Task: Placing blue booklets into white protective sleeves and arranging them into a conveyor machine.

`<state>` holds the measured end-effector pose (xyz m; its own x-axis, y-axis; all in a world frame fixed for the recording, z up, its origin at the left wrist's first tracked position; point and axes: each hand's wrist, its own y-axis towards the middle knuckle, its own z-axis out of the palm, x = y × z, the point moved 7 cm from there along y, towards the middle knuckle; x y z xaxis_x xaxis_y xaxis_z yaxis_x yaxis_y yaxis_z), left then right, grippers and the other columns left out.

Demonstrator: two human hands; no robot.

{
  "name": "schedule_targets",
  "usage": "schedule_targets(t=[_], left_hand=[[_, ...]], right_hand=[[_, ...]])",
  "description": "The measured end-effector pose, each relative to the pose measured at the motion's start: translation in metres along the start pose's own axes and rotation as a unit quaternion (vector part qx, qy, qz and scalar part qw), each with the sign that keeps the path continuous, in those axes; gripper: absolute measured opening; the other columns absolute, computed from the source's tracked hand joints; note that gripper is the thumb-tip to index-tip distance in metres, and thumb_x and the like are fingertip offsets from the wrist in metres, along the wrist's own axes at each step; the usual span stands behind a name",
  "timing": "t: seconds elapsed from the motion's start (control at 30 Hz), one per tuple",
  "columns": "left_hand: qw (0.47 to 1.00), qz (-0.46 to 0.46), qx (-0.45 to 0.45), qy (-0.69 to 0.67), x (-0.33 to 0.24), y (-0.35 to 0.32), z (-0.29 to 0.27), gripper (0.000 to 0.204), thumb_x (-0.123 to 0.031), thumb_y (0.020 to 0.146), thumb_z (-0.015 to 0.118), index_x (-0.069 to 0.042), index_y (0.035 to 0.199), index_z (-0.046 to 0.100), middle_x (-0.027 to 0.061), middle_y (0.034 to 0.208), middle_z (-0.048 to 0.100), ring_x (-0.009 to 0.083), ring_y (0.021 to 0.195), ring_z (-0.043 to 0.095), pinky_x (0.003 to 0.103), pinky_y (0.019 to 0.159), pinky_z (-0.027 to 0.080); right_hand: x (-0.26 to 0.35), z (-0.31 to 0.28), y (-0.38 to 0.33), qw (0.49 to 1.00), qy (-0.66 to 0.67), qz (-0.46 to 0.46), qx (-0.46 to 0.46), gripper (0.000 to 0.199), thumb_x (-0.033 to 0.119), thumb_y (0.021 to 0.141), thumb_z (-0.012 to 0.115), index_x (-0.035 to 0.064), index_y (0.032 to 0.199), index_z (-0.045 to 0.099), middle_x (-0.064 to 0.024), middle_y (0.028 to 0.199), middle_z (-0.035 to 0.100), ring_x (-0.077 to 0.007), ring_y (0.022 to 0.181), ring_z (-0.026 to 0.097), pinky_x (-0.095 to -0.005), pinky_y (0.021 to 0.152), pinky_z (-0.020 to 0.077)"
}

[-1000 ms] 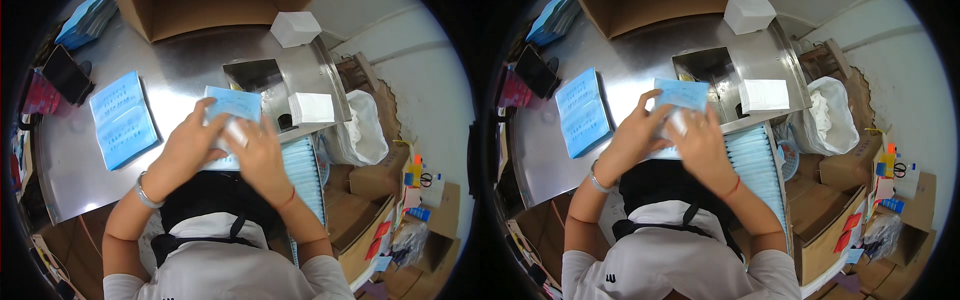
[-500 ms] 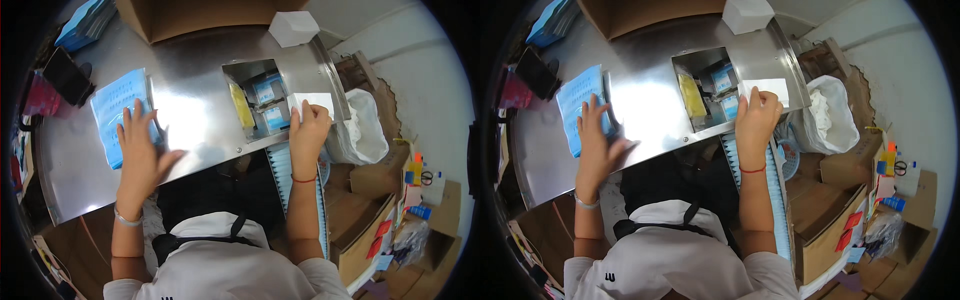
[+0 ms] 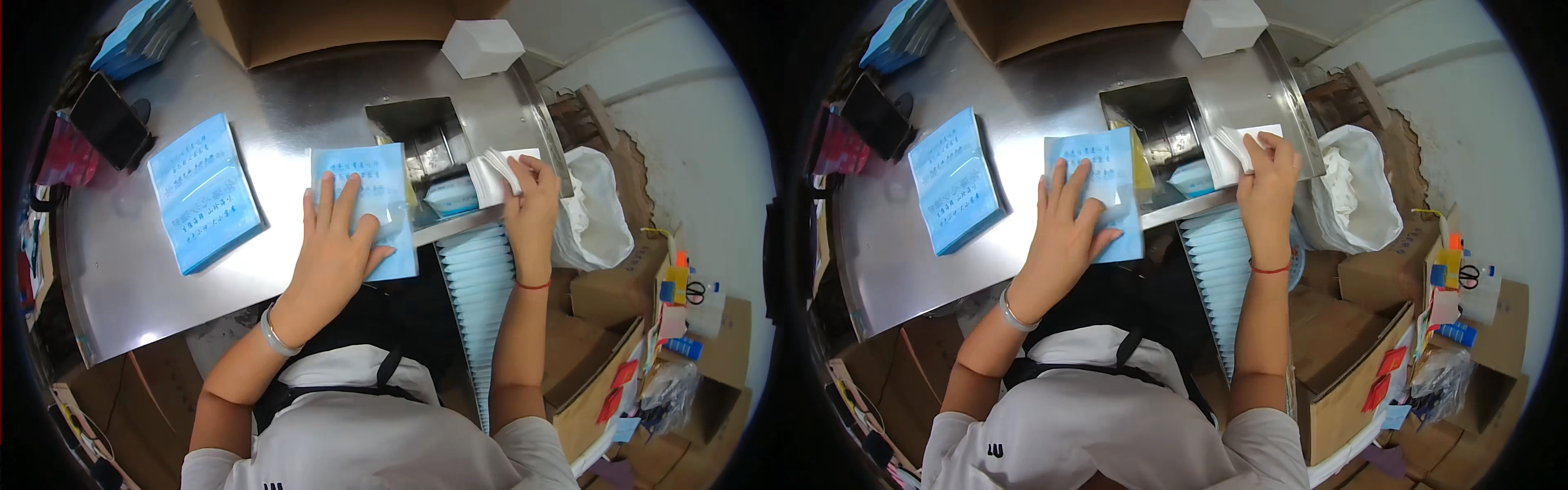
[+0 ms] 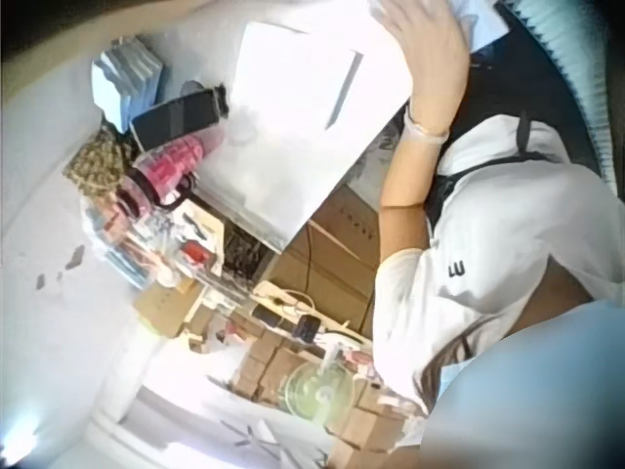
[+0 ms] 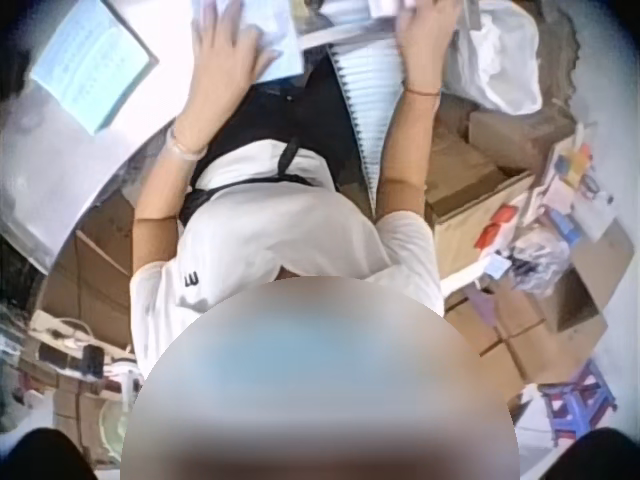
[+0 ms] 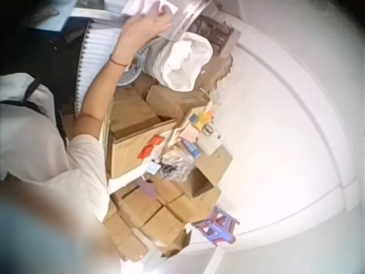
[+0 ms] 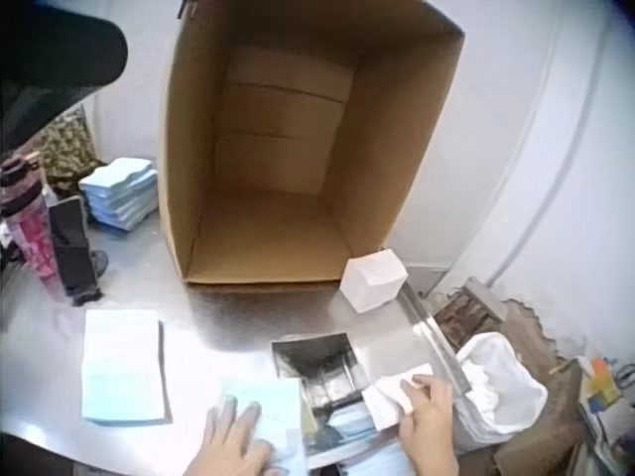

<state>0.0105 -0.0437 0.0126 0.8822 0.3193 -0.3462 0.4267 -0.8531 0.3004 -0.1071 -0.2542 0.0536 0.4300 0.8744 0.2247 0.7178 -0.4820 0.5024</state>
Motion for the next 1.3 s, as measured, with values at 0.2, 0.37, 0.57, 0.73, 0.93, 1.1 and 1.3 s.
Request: schedule_targets(t=[0.2,0.37,0.57,0.73,0.93,1.1,1.3], left_hand=[[0.999,-0.019,0.045,-0.018,0.024,-0.004,-0.018,0.042,-0.006,0.072,0.073,-0.003,0.111,0.060,0.0201,0.127,0.050,0.0387,0.118,0.047,0.048,0.094,0.038],[0.997,-0.048,-0.036,-0.054,0.025,-0.007,-0.024,0.037,-0.005,0.071,0.074,-0.005,0.103,0.057,0.0190,0.131,0.047,0.0414,0.125,0.044,0.053,0.098,0.037],[0.999,0.034,-0.023,-0.015,0.005,-0.003,-0.024,0.043,-0.006,0.072,0.072,-0.012,0.113,0.060,0.0176,0.132,0.048,0.0404,0.125,0.044,0.056,0.104,0.036],[0.991,-0.007,0.050,0.121,0.012,0.025,-0.017,0.048,-0.036,0.074,0.077,-0.009,0.110,0.060,0.0206,0.131,0.048,0.0404,0.125,0.044,0.052,0.100,0.035],[0.995,0.031,0.059,0.078,0.007,0.029,-0.012,0.052,-0.047,0.073,0.076,-0.009,0.105,0.061,0.0233,0.136,0.050,0.0364,0.113,0.052,0.047,0.093,0.040],[0.991,-0.001,0.107,-0.076,0.024,0.013,-0.012,0.044,-0.021,0.073,0.074,-0.008,0.113,0.062,0.0223,0.130,0.051,0.0336,0.101,0.058,0.039,0.079,0.048],[0.966,-0.045,0.130,-0.218,0.004,0.033,-0.005,0.057,0.007,0.069,0.067,-0.007,0.123,0.057,0.0285,0.137,0.043,0.0417,0.107,0.061,0.041,0.087,0.055]], right_hand=[[0.146,0.030,-0.056,0.946,0.175,-0.231,0.147,0.033,0.010,0.081,0.060,0.0085,0.113,0.068,-0.0143,0.113,0.061,-0.0318,0.108,0.056,-0.0592,0.107,0.0331],[0.139,0.066,-0.017,0.979,0.046,-0.170,0.099,0.026,0.011,0.078,0.061,0.0011,0.103,0.065,-0.0112,0.106,0.061,-0.0307,0.104,0.055,-0.0635,0.111,0.0241],[0.039,0.008,-0.015,0.995,0.028,0.034,-0.089,0.024,-0.001,0.080,0.063,-0.0054,0.104,0.066,-0.0152,0.106,0.060,-0.0324,0.097,0.054,-0.0445,0.088,0.0469],[0.025,0.030,-0.013,0.996,-0.072,0.033,-0.031,0.028,0.001,0.082,0.064,-0.0052,0.109,0.066,-0.0150,0.105,0.058,-0.0324,0.095,0.054,-0.0412,0.083,0.0468],[-0.008,0.013,-0.003,0.999,0.003,0.016,0.046,0.031,-0.002,0.080,0.064,-0.0054,0.110,0.066,-0.0146,0.106,0.057,-0.0344,0.096,0.053,-0.0419,0.085,0.0466],[0.097,0.013,-0.033,0.981,0.155,-0.111,0.034,0.029,0.003,0.083,0.061,0.0053,0.111,0.067,-0.0173,0.112,0.064,-0.0334,0.103,0.060,-0.0504,0.095,0.0443],[0.115,0.059,-0.006,0.979,0.088,-0.145,0.113,0.020,0.006,0.085,0.058,0.0054,0.102,0.068,-0.0182,0.094,0.065,-0.0337,0.090,0.065,-0.0545,0.103,0.0403]])
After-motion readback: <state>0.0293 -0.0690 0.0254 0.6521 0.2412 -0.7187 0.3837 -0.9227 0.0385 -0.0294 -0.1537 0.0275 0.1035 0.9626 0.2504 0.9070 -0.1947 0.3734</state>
